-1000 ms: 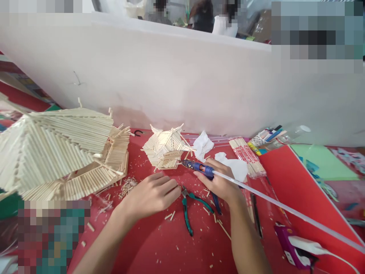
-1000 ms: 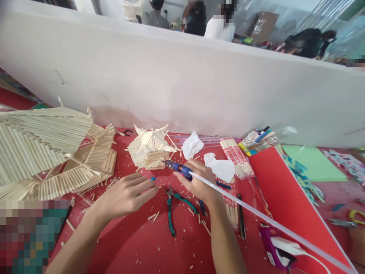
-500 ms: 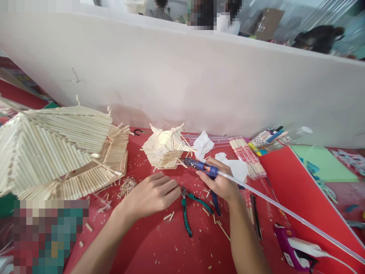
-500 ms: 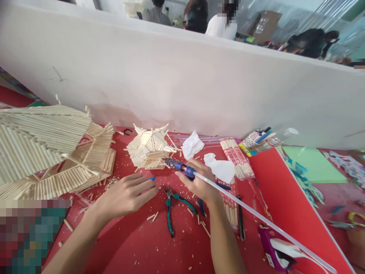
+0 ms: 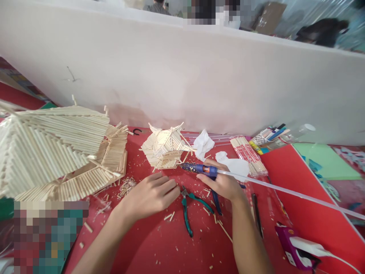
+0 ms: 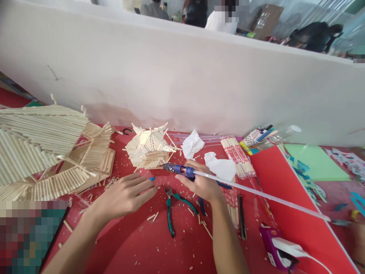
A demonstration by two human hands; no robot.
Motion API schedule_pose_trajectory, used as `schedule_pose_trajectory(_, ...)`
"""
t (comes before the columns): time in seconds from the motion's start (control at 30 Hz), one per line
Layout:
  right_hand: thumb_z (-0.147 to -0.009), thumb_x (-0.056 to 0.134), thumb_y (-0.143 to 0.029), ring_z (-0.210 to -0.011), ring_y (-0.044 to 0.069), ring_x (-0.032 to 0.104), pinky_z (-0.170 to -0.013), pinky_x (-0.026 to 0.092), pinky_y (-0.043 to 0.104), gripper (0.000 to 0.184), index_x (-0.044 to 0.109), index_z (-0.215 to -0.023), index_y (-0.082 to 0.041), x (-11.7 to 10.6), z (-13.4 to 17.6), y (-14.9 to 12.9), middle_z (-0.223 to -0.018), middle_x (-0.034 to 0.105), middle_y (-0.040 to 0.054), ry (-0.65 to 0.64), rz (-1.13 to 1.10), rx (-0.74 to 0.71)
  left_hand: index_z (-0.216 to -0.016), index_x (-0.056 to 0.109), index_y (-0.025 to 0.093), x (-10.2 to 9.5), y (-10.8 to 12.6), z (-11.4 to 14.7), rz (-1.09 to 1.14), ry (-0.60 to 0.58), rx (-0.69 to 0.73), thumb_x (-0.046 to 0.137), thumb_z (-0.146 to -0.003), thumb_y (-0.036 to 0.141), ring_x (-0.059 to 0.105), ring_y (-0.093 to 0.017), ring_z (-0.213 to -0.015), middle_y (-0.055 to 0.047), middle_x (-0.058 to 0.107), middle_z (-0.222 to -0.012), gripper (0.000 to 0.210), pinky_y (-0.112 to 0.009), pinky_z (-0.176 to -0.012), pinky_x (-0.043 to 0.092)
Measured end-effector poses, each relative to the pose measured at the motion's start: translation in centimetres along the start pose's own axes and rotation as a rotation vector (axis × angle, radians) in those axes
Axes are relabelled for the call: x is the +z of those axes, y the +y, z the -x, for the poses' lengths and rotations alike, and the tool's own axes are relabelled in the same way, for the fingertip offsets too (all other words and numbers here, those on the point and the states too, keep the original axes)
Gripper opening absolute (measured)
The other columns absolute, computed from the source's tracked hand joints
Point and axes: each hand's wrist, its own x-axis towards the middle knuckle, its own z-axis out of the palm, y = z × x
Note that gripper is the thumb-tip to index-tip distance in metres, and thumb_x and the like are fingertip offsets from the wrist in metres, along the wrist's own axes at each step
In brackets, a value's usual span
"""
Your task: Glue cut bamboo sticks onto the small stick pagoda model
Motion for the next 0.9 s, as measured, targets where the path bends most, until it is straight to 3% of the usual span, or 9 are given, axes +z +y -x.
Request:
schedule_pose_trajectory(0.13, -0.096, 0.059, -0.053, -0.078, 0.023, 0.064, -0.072, 0.053, 0.034, 0.031, 0.064, -0.085, -0.024, -1.2, 0.6, 1.8, -0.082, 0.067, 0.0040, -0.089, -0.139, 0.011, -0.090, 0.061, 0.016, -0.2, -0.2, 0.3, 0.020, -0.020, -0.025, 0.050, -0.098, 0.007, 0.053, -0.014, -0.062, 0.001, 0.061, -0.072, 0.016, -0.030, -0.060, 0.043)
schedule_pose_trajectory(0.23, -0.096, 0.053, -0.060, -0.080, 0.022, 0.064, -0.078, 0.054, 0.035, 0.039, 0.065, -0.090, -0.023, -2.2, 1.1, 3.6, -0.087, 0.068, 0.0044, -0.258, -0.259, 0.071, -0.087, 0.059, 0.017, -0.5, -0.5, 0.5, 0.046, -0.063, -0.078, 0.048, -0.098, 0.007, 0.053, -0.014, -0.062, 0.001, 0.060, -0.073, 0.019, -0.029, -0.059, 0.042)
schedule_pose_trajectory(0.3, -0.093, 0.057, -0.059, -0.092, 0.025, 0.065, -0.087, 0.053, 0.038, 0.039, 0.066, -0.098, -0.022, -2.5, 1.2, 4.7, -0.098, 0.070, 0.0062, -0.276, -0.240, 0.145, -0.089, 0.059, 0.017, -0.7, -0.6, 0.6, 0.059, -0.084, -0.104, 0.046, -0.098, 0.005, 0.054, -0.014, -0.064, 0.000, 0.062, -0.075, 0.020, -0.029, -0.060, 0.042)
schedule_pose_trajectory(0.4, -0.087, 0.066, -0.051, -0.106, 0.030, 0.064, -0.095, 0.051, 0.042, 0.039, 0.066, -0.111, -0.021, -2.8, 1.4, 5.5, -0.112, 0.072, 0.0087, -0.270, -0.131, 0.262, -0.093, 0.060, 0.018, -0.8, -0.6, 0.8, 0.074, -0.100, -0.122, 0.045, -0.095, 0.003, 0.056, -0.015, -0.067, 0.000, 0.064, -0.079, 0.022, -0.029, -0.063, 0.044)
schedule_pose_trajectory(0.57, -0.091, 0.060, -0.034, -0.094, 0.027, 0.068, -0.083, 0.052, 0.035, 0.021, 0.065, -0.104, -0.019, -2.6, 1.3, 5.4, -0.103, 0.075, 0.0094, -0.374, 0.036, 0.373, -0.092, 0.061, 0.019, -1.3, -0.4, 0.8, 0.104, -0.203, -0.118, 0.044, -0.090, 0.002, 0.056, -0.016, -0.065, 0.000, 0.061, -0.076, 0.024, -0.029, -0.063, 0.044)
schedule_pose_trajectory(0.77, -0.098, 0.055, -0.027, -0.110, 0.027, 0.069, -0.087, 0.049, 0.030, 0.021, 0.062, -0.115, -0.016, -0.6, 1.0, 3.3, -0.121, 0.072, 0.0145, -0.537, 0.441, 0.327, -0.098, 0.062, 0.020, -2.7, 0.3, 0.8, 0.141, -0.268, -0.171, 0.041, -0.083, 0.000, 0.059, -0.017, -0.067, -0.003, 0.064, -0.084, 0.032, -0.029, -0.062, 0.045)
schedule_pose_trajectory(0.9, -0.099, 0.055, -0.032, -0.115, 0.033, 0.068, -0.091, 0.049, 0.036, 0.029, 0.064, -0.119, -0.012, 1.6, 0.8, 1.3, -0.123, 0.071, 0.0198, -0.515, 0.527, 0.330, -0.100, 0.062, 0.020, -3.1, 1.1, 1.7, 0.191, -0.269, -0.285, 0.040, -0.091, 0.006, 0.060, -0.018, -0.067, -0.003, 0.063, -0.082, 0.028, -0.028, -0.060, 0.044)
